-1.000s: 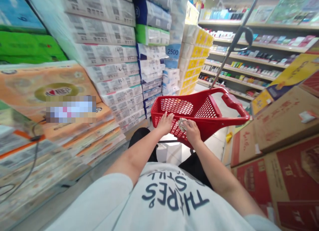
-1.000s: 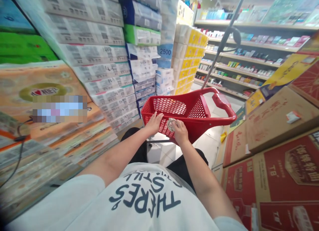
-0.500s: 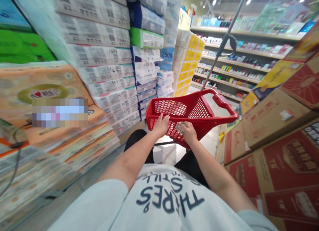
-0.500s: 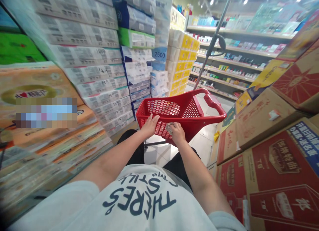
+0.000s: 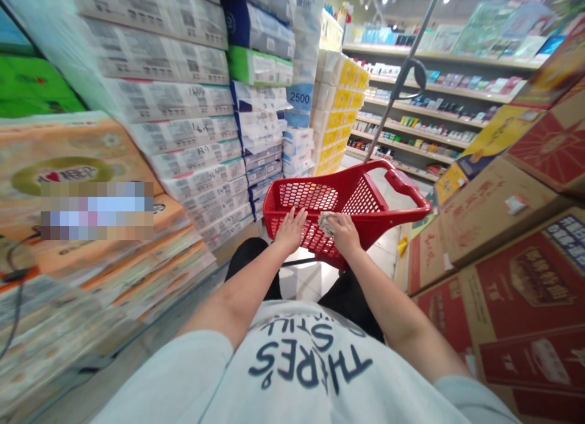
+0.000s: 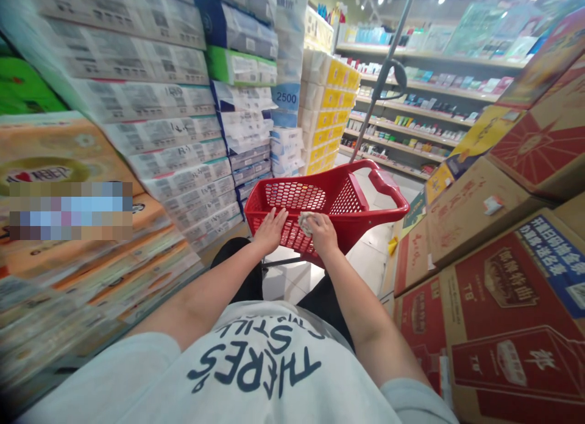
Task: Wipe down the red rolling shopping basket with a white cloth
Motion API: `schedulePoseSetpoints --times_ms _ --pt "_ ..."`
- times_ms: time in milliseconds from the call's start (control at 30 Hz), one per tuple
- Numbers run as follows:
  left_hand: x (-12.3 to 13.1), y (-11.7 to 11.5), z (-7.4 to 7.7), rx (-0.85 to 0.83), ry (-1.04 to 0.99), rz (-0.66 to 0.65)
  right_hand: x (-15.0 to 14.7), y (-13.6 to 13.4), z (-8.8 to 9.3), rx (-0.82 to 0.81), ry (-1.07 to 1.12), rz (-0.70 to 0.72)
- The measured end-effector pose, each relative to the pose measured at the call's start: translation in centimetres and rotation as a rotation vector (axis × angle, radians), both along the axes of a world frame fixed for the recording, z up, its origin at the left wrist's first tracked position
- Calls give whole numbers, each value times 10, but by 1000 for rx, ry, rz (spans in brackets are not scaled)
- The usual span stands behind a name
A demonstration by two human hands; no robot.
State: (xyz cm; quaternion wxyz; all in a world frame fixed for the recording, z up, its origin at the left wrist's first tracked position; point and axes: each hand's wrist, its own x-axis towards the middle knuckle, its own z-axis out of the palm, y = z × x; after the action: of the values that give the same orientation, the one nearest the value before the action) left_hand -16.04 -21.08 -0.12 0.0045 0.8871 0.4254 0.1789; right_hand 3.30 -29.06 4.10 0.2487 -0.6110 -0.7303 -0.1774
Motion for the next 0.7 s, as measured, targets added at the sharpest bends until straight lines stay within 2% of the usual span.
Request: schedulePoseSetpoints --times_ms 167,267,367,533,700 --pt "18 -6 12 73 -51 40 7 1 10 -13 -2 31" --pt "30 -9 16 52 -62 1 16 0 18 7 -15 -19" --pt "38 -11 15 -14 -11 -44 27 1 27 -55 -58 -95" --pt "38 -8 19 -49 76 -68 34 8 38 -185 -64 -161" --pt "25 -1 23 -47 79 -66 14 12 36 -166 -50 -173"
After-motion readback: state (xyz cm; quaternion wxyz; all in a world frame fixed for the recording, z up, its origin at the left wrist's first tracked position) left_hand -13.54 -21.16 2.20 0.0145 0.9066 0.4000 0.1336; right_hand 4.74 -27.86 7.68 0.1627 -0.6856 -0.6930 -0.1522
